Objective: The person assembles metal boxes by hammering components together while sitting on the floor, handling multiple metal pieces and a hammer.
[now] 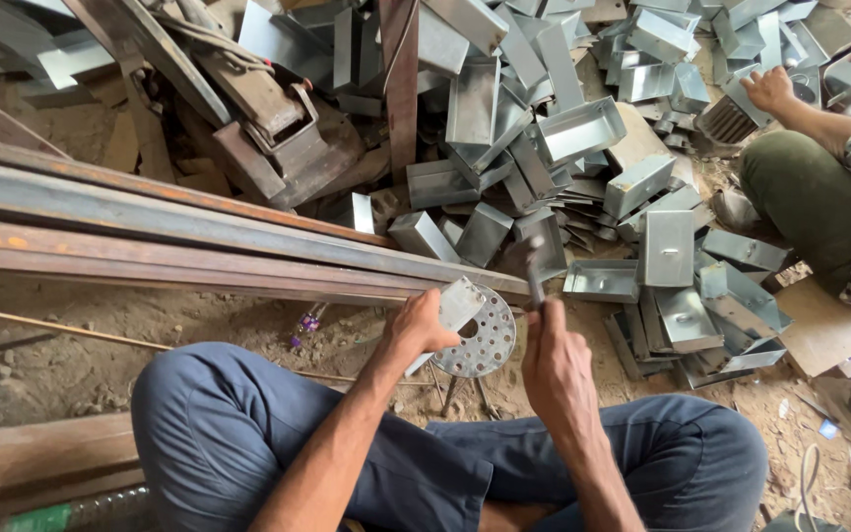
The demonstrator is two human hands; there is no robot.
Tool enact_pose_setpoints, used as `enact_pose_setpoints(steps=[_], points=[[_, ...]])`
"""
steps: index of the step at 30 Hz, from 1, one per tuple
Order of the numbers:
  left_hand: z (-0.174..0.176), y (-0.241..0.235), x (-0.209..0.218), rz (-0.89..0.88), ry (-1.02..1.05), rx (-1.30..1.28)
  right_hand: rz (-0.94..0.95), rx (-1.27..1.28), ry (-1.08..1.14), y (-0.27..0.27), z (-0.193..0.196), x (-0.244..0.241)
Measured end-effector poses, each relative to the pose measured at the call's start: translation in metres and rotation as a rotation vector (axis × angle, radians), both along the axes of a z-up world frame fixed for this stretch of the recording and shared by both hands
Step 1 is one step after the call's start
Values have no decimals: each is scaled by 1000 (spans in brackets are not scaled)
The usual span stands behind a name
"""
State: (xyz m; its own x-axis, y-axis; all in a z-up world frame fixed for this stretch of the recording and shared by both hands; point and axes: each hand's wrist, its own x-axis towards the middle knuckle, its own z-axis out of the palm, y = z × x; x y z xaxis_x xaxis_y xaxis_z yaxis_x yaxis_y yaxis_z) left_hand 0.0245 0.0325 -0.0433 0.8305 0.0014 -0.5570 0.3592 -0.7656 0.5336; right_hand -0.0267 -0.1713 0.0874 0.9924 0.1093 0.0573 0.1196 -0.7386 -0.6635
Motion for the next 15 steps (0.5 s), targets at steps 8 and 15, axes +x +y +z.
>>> enact_pose_setpoints(steps=[8,15], points=[[4,0,-4,7,-42,-8,43,53,33,30,-9,-6],[7,2,-11,-20,-309,-28,72,16,-320,33,12,-14]])
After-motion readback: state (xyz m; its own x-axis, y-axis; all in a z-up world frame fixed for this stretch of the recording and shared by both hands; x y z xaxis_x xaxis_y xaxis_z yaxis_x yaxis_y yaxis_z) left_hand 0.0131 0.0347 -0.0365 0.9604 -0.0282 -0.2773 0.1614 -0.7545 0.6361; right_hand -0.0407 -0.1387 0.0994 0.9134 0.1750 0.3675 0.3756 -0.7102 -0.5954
